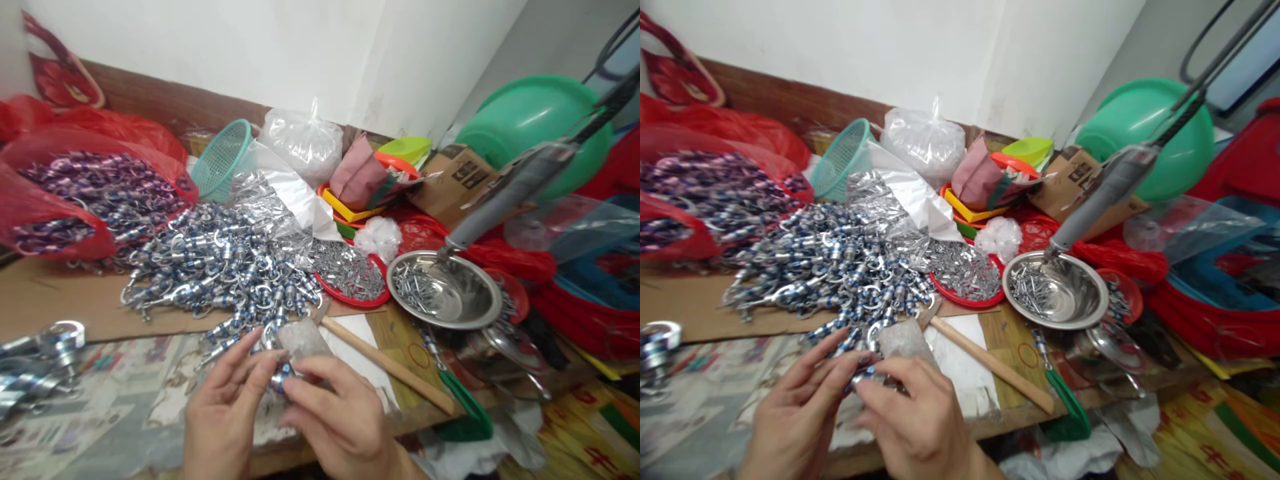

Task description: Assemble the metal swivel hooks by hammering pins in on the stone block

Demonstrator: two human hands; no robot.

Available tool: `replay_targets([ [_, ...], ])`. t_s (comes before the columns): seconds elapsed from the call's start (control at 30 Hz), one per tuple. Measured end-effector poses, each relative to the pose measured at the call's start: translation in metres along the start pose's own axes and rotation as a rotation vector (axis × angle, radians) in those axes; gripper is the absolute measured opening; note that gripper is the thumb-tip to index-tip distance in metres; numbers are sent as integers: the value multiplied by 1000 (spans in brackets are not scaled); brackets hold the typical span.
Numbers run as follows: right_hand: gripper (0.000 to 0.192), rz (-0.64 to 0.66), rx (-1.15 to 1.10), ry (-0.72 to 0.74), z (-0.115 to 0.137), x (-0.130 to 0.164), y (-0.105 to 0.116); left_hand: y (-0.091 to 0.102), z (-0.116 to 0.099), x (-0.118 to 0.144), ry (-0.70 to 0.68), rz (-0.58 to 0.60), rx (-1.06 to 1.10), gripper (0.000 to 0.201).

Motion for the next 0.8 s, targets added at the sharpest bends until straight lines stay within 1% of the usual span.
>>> replay_targets([
  [0.07, 29, 11, 113, 102, 4, 5, -1, -1, -4, 8, 40, 17, 38, 59],
  [0.13, 24, 1, 163, 197, 7, 10, 1, -1, -9, 15, 62, 42, 28, 58],
  [0.2, 22, 7, 176, 270, 9, 12, 4, -1, -14, 20, 48, 59, -42, 56],
  [0.3, 22, 35, 200, 362, 14, 14, 13, 1, -21, 26, -25, 49, -172, 53],
  [0.4, 19, 56, 247, 477, 19, 15, 19, 3, -21, 31, -38, 43, -202, 52],
  [0.47, 19, 57, 262, 515, 19, 16, 20, 5, -18, 33, -27, 84, -208, 49],
  [0.53, 20, 40, 249, 491, 16, 19, 18, 8, -17, 33, -62, 143, -224, 46],
  [0.63, 21, 5, 226, 382, 12, 27, 11, 10, -16, 32, -122, 201, -231, 44],
  [0.7, 25, -11, 234, 304, 12, 32, 7, 9, -13, 31, -98, 222, -221, 45],
  [0.8, 30, -8, 240, 191, 14, 36, 4, 5, -7, 30, 12, 215, -150, 49],
])
Point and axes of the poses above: each hand's wrist, its own x-axis away from the middle knuckle, its own y-axis out of the back of the hand, z = x × y, the point moved 4 cm from there along -x, towards the middle knuckle, and after that the axes turned 5 degrees about x, right-handed, at the moved point
